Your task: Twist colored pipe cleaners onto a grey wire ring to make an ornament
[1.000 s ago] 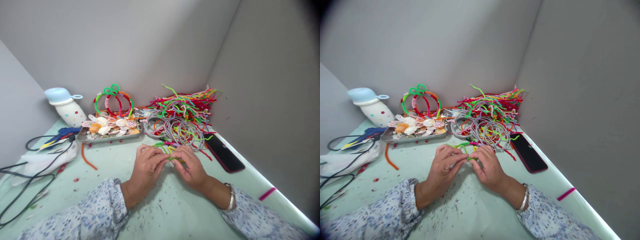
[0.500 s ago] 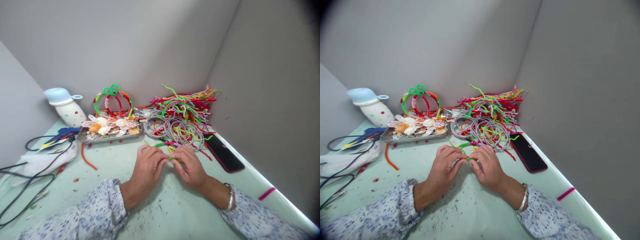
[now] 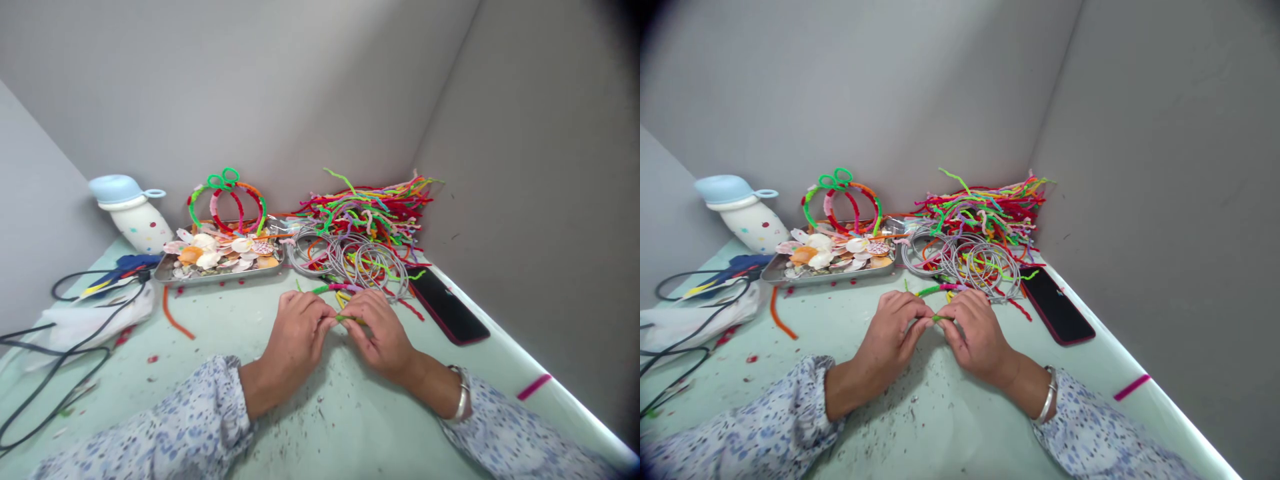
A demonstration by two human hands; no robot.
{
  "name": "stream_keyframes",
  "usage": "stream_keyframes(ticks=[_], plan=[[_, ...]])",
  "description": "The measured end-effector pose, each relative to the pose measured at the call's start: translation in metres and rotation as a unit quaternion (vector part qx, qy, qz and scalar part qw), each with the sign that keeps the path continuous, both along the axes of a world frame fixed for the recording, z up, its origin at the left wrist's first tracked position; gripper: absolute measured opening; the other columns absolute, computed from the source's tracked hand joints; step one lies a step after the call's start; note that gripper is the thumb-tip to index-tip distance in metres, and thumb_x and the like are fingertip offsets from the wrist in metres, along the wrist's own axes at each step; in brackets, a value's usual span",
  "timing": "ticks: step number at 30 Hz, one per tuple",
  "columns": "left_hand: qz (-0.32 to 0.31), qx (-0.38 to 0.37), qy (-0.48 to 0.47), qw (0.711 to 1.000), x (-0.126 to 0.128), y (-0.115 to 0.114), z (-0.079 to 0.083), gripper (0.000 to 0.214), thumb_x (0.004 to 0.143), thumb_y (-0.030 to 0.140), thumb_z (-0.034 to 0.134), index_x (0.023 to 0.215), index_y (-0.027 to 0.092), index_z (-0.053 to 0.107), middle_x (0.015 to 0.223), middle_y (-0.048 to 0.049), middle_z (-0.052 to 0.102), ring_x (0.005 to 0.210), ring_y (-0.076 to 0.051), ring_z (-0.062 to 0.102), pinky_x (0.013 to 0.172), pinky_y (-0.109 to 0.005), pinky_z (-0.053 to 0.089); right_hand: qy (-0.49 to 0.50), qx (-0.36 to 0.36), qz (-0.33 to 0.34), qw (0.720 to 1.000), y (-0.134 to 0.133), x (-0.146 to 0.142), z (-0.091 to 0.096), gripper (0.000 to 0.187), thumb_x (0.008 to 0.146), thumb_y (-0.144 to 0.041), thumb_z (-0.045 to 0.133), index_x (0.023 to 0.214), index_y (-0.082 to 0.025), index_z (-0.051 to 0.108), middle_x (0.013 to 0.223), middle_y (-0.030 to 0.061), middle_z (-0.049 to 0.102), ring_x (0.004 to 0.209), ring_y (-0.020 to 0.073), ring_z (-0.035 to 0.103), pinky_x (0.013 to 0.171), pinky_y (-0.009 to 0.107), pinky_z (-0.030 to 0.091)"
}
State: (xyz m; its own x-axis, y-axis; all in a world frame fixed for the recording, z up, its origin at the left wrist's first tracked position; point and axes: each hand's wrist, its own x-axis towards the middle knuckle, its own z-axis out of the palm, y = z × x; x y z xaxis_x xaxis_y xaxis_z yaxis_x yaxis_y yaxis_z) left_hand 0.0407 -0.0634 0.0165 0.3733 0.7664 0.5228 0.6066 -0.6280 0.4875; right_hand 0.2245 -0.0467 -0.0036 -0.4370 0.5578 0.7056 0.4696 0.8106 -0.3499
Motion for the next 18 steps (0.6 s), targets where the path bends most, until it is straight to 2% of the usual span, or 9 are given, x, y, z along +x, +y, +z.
stream_keyframes(ticks=[7, 12, 18], plan=[[-0.002, -0.035, -0.013, 0.999, 0.0004, 0.0001, 0.0012, 0.008, 0.091, 0.021, 0.054, 0.087, 0.021, 0.06, 0.084, -0.0002, 0.063, 0.084, -0.018, 0.055, 0.085, -0.037, 0.035, 0.017, -0.009, 0.0, 1.0, 0.0003, 0.001, 0.0007, 0.01, 0.088, -0.017, 0.049, 0.094, -0.021, 0.056, 0.082, 0.0042, 0.061, 0.082, 0.0214, 0.055, 0.078, 0.041, 0.042], [0.012, -0.026, -0.035, 0.999, -0.0008, -0.0003, 0.0, 0.008, 0.092, 0.023, 0.053, 0.093, 0.022, 0.061, 0.091, -0.0027, 0.064, 0.09, -0.02, 0.055, 0.089, -0.039, 0.036, 0.029, -0.006, -0.007, 1.0, 0.0005, 0.0015, 0.0008, 0.01, 0.088, -0.016, 0.049, 0.094, -0.022, 0.055, 0.081, 0.0038, 0.061, 0.082, 0.0215, 0.055, 0.078, 0.04, 0.042], [-0.004, -0.033, -0.021, 0.999, -0.001, -0.0003, 0.0033, 0.01, 0.092, 0.02, 0.05, 0.09, 0.021, 0.06, 0.086, -0.0017, 0.062, 0.086, -0.019, 0.054, 0.085, -0.038, 0.035, 0.019, -0.011, -0.003, 1.0, 0.0007, 0.0021, -0.0001, 0.01, 0.089, -0.016, 0.049, 0.094, -0.022, 0.054, 0.082, 0.004, 0.06, 0.082, 0.0215, 0.054, 0.078, 0.041, 0.042]])
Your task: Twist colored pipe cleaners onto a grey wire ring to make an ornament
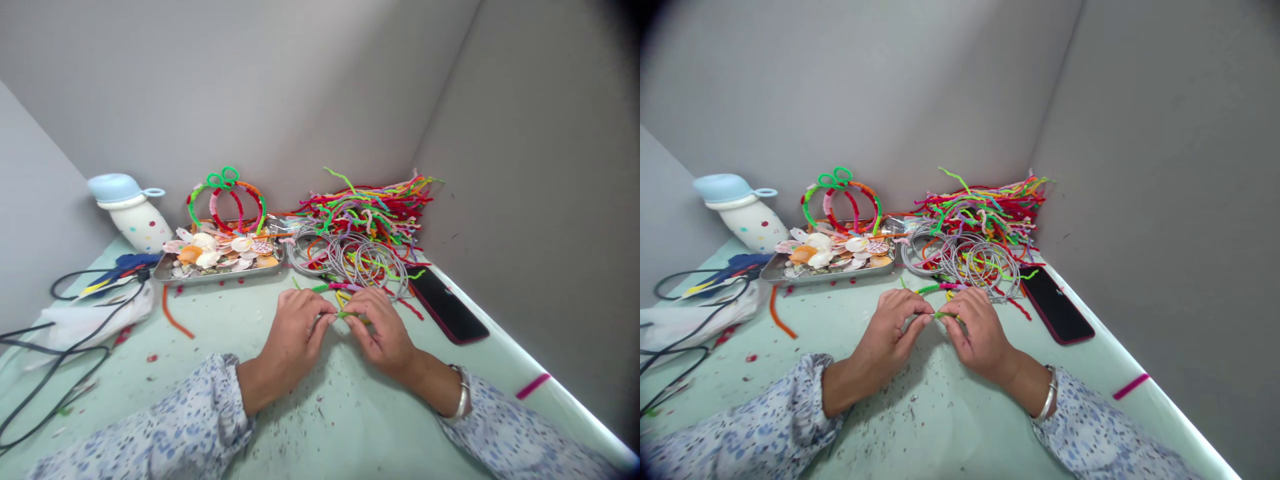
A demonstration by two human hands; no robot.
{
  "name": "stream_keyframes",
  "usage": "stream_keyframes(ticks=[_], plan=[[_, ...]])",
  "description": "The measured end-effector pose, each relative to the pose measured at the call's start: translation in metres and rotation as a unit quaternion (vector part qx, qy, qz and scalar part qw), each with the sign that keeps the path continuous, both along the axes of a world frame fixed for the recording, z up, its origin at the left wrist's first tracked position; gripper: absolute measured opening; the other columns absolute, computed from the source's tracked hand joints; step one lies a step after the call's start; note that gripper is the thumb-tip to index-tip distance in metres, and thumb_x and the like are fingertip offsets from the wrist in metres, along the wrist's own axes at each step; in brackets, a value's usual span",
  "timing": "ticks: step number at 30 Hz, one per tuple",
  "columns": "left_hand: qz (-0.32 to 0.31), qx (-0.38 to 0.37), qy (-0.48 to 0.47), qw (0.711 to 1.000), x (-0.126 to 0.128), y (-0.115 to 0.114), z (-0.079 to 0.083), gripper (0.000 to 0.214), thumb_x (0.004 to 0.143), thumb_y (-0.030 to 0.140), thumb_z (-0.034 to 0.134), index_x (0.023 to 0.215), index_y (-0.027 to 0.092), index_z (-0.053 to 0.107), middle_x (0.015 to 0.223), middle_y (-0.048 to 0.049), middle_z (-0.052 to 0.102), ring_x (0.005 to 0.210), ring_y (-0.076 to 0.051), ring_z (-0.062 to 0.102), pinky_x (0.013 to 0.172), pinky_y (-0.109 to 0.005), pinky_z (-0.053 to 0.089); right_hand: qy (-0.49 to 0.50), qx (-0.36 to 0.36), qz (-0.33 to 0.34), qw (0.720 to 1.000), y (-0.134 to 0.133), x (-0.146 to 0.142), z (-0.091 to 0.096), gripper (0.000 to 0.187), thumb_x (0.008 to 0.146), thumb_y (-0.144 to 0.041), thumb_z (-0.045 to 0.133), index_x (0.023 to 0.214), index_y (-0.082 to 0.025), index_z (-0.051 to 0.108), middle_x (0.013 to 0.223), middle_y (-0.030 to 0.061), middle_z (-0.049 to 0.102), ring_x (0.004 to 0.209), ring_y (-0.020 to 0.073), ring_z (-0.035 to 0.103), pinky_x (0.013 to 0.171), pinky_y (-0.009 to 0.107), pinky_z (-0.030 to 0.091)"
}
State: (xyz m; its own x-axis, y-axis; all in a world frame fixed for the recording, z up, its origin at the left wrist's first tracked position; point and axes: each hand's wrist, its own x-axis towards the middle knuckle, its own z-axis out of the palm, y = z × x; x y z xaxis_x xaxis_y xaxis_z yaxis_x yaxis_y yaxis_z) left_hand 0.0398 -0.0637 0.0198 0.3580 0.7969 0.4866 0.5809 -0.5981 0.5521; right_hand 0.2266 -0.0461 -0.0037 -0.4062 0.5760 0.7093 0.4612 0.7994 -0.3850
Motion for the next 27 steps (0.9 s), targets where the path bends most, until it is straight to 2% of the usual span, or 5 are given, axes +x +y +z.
stream_keyframes(ticks=[9, 19, 27], plan=[[-0.027, -0.022, 0.002, 0.999, 0.0001, -0.0036, 0.0021, 0.014, 0.094, 0.018, 0.044, 0.09, 0.019, 0.058, 0.083, -0.0029, 0.057, 0.084, -0.019, 0.052, 0.081, -0.035, 0.037, -0.003, 0.002, 0.013, 1.0, -0.0001, -0.0002, 0.0003, 0.009, 0.088, -0.016, 0.05, 0.094, -0.02, 0.055, 0.083, 0.0048, 0.06, 0.083, 0.0217, 0.054, 0.078, 0.041, 0.042], [-0.025, 0.0, 0.017, 1.0, 0.0004, -0.003, 0.002, 0.014, 0.093, 0.018, 0.043, 0.091, 0.019, 0.058, 0.084, -0.004, 0.057, 0.084, -0.019, 0.051, 0.08, -0.036, 0.037, -0.005, 0.006, 0.012, 1.0, 0.0001, -0.0007, 0.0014, 0.01, 0.088, -0.017, 0.049, 0.095, -0.022, 0.055, 0.083, 0.0046, 0.061, 0.084, 0.0221, 0.055, 0.078, 0.042, 0.042], [-0.031, -0.024, 0.011, 0.999, 0.0006, -0.0045, 0.0039, 0.017, 0.094, 0.019, 0.041, 0.088, 0.019, 0.057, 0.081, -0.0036, 0.056, 0.081, -0.019, 0.051, 0.077, -0.036, 0.037, -0.007, 0.005, 0.021, 1.0, -0.0013, -0.0008, 0.0021, 0.011, 0.089, -0.017, 0.047, 0.094, -0.021, 0.056, 0.082, 0.0048, 0.06, 0.083, 0.022, 0.054, 0.078, 0.041, 0.042]])
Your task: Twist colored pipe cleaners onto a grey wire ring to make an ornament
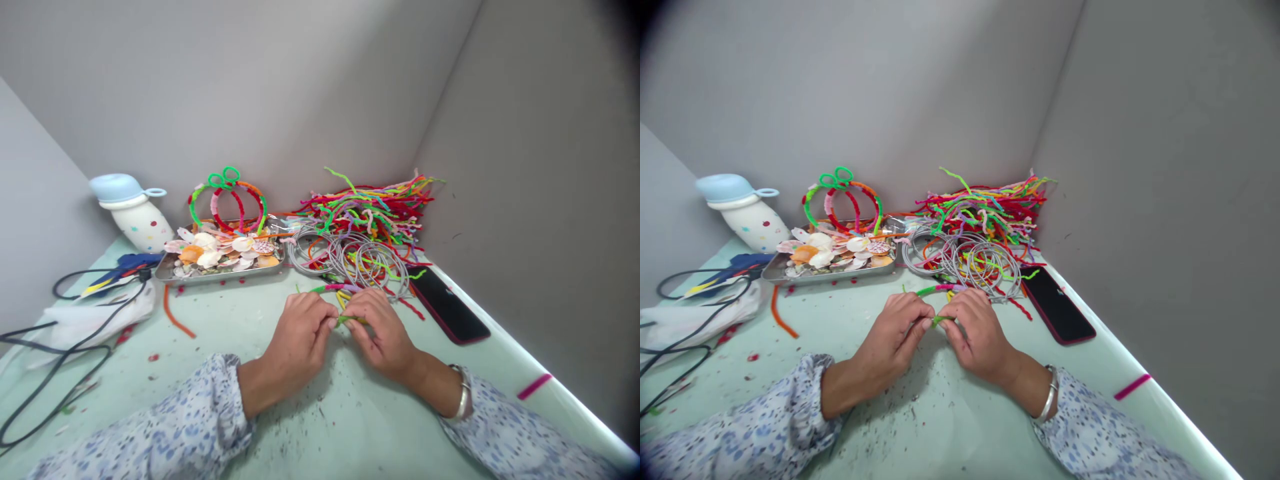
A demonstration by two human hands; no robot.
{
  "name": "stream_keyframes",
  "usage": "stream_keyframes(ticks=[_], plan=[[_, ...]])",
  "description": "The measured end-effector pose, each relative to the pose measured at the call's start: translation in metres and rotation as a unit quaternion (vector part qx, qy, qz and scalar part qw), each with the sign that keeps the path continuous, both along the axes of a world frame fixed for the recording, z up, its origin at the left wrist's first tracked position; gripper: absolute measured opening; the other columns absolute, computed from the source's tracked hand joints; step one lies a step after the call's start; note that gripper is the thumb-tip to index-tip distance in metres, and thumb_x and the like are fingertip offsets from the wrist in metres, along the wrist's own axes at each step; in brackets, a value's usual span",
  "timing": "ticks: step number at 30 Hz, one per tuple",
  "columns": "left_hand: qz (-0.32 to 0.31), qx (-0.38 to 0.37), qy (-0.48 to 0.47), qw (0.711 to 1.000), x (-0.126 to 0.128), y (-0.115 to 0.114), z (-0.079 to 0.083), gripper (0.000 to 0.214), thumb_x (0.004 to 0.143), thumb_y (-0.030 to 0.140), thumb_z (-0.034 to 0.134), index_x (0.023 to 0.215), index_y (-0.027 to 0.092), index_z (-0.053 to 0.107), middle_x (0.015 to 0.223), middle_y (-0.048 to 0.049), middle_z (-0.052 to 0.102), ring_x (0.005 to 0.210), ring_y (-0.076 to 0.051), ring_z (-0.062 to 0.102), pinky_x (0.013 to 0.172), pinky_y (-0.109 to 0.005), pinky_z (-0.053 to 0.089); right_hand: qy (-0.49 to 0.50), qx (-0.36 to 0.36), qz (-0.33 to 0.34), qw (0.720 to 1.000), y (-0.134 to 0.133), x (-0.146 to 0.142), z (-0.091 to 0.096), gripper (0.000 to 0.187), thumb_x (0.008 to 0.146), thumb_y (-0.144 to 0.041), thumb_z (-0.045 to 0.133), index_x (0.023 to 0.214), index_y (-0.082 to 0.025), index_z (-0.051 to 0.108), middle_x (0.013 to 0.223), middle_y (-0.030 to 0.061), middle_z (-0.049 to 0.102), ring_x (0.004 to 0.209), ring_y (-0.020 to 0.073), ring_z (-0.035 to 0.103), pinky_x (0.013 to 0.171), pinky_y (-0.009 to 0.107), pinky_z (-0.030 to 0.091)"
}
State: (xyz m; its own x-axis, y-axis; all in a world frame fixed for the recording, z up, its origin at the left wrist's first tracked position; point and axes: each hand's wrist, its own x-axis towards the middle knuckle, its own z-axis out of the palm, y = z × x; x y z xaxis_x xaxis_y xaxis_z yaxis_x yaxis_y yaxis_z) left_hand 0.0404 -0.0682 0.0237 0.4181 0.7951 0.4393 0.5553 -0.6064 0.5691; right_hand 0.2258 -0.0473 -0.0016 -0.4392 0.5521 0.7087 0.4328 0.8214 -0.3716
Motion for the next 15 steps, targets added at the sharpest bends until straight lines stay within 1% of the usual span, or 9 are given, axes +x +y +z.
stream_keyframes(ticks=[3, 10, 15], plan=[[-0.004, 0.0, 0.004, 1.0, 0.0001, 0.0011, -0.0002, 0.016, 0.094, 0.019, 0.042, 0.088, 0.018, 0.057, 0.081, -0.0033, 0.056, 0.081, -0.019, 0.05, 0.077, -0.035, 0.037, -0.001, 0.0, 0.001, 1.0, -0.0002, 0.0009, 0.0, 0.011, 0.088, -0.016, 0.048, 0.095, -0.021, 0.055, 0.083, 0.005, 0.06, 0.083, 0.022, 0.054, 0.078, 0.041, 0.042], [0.013, 0.031, 0.007, 0.999, 0.0006, 0.0012, -0.0039, 0.015, 0.094, 0.018, 0.043, 0.091, 0.02, 0.057, 0.083, -0.0034, 0.058, 0.082, -0.02, 0.051, 0.079, -0.036, 0.037, 0.002, -0.001, -0.012, 1.0, 0.0013, 0.0009, 0.0001, 0.01, 0.089, -0.018, 0.048, 0.094, -0.022, 0.055, 0.083, 0.0044, 0.061, 0.084, 0.022, 0.056, 0.079, 0.041, 0.042], [0.008, 0.015, 0.015, 1.0, 0.0011, 0.0002, -0.0044, 0.017, 0.094, 0.018, 0.04, 0.09, 0.02, 0.057, 0.082, -0.0039, 0.057, 0.082, -0.02, 0.051, 0.078, -0.036, 0.037, -0.002, -0.001, -0.006, 1.0, 0.001, -0.0001, 0.0004, 0.011, 0.089, -0.018, 0.047, 0.094, -0.022, 0.056, 0.083, 0.0044, 0.061, 0.083, 0.022, 0.055, 0.079, 0.041, 0.042]])
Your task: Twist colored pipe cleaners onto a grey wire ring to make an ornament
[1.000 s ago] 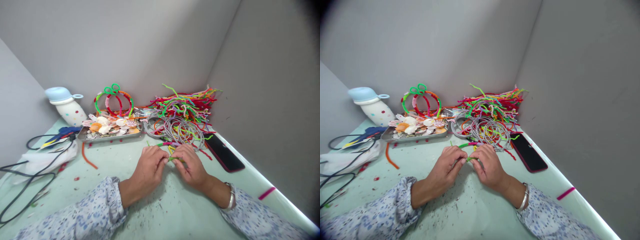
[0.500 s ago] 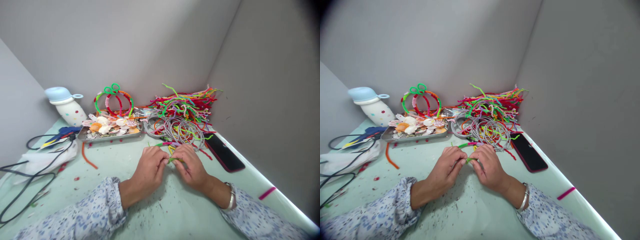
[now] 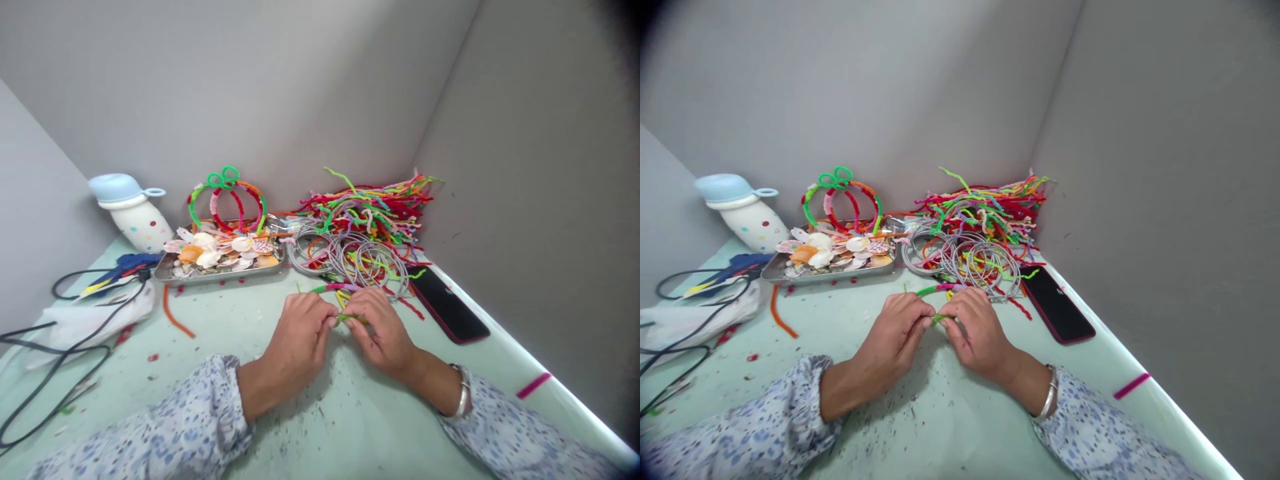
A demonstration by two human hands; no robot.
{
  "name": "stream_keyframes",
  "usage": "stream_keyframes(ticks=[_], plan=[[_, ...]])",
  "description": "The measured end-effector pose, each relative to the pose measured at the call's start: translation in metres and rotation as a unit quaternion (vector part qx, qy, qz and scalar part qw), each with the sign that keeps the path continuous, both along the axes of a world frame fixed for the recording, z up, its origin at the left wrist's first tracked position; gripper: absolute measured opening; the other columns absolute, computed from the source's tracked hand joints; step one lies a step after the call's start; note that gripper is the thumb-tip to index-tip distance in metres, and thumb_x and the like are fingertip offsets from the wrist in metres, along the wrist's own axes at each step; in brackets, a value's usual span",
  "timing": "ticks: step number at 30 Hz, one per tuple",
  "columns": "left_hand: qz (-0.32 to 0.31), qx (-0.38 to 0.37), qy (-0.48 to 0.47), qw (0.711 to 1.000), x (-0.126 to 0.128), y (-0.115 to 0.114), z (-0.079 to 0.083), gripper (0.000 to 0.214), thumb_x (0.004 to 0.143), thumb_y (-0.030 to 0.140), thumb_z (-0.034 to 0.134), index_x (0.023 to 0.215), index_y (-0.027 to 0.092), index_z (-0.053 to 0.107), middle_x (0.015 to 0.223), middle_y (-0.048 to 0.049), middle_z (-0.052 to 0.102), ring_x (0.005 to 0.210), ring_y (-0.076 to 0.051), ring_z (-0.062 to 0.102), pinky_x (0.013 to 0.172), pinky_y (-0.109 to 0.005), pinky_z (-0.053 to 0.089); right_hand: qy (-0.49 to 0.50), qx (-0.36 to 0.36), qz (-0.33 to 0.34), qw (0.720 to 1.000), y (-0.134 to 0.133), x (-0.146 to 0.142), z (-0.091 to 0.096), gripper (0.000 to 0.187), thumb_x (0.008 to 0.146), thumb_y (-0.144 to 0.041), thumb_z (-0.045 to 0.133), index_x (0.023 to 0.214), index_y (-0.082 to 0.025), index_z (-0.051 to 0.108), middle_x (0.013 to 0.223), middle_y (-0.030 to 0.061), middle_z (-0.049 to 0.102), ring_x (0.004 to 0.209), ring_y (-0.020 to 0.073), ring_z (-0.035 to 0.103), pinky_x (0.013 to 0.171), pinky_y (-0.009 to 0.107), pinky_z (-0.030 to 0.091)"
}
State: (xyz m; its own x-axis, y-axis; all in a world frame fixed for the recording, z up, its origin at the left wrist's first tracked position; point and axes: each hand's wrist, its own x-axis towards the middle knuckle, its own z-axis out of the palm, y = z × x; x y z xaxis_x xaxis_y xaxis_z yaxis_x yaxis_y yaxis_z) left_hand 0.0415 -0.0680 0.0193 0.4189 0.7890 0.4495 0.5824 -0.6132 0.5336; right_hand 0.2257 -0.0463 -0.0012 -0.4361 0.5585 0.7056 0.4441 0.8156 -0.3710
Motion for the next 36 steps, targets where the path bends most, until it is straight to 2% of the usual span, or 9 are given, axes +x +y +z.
stream_keyframes(ticks=[21, 26, 32, 36], plan=[[-0.03, -0.086, 0.002, 0.996, -0.0004, 0.0034, 0.0026, 0.023, 0.096, 0.023, 0.038, 0.084, 0.018, 0.056, 0.079, -0.0025, 0.057, 0.08, -0.019, 0.05, 0.077, -0.036, 0.037, -0.002, -0.007, 0.014, 1.0, -0.0007, 0.001, -0.0004, 0.011, 0.089, -0.017, 0.046, 0.095, -0.021, 0.055, 0.084, 0.005, 0.06, 0.085, 0.022, 0.054, 0.079, 0.042, 0.042], [-0.038, -0.093, 0.001, 0.995, -0.0014, 0.0032, 0.0062, 0.016, 0.094, 0.021, 0.043, 0.087, 0.018, 0.057, 0.083, -0.0025, 0.058, 0.083, -0.019, 0.051, 0.079, -0.036, 0.037, 0.002, -0.006, 0.015, 1.0, 0.0005, 0.0025, -0.001, 0.01, 0.088, -0.016, 0.048, 0.095, -0.02, 0.054, 0.084, 0.005, 0.06, 0.085, 0.0217, 0.053, 0.079, 0.041, 0.041], [-0.023, -0.032, -0.004, 0.999, -0.0024, 0.0043, 0.0045, 0.012, 0.089, 0.013, 0.047, 0.092, 0.019, 0.057, 0.087, -0.0028, 0.058, 0.087, -0.02, 0.053, 0.083, -0.037, 0.038, 0.011, -0.008, 0.007, 1.0, 0.0015, 0.0027, -0.0023, 0.01, 0.088, -0.015, 0.048, 0.095, -0.021, 0.053, 0.084, 0.0047, 0.059, 0.086, 0.0219, 0.053, 0.08, 0.041, 0.04], [0.082, 0.054, -0.059, 0.993, -0.0051, 0.0049, 0.0002, 0.026, 0.085, 0.013, 0.052, 0.11, 0.02, 0.052, 0.106, -0.0073, 0.056, 0.103, -0.024, 0.05, 0.09, -0.041, 0.038, 0.051, -0.022, -0.037, 0.998, 0.0, 0.0034, -0.0036, 0.01, 0.09, -0.015, 0.047, 0.096, -0.021, 0.053, 0.087, 0.0045, 0.057, 0.086, 0.0211, 0.053, 0.08, 0.04, 0.04]])
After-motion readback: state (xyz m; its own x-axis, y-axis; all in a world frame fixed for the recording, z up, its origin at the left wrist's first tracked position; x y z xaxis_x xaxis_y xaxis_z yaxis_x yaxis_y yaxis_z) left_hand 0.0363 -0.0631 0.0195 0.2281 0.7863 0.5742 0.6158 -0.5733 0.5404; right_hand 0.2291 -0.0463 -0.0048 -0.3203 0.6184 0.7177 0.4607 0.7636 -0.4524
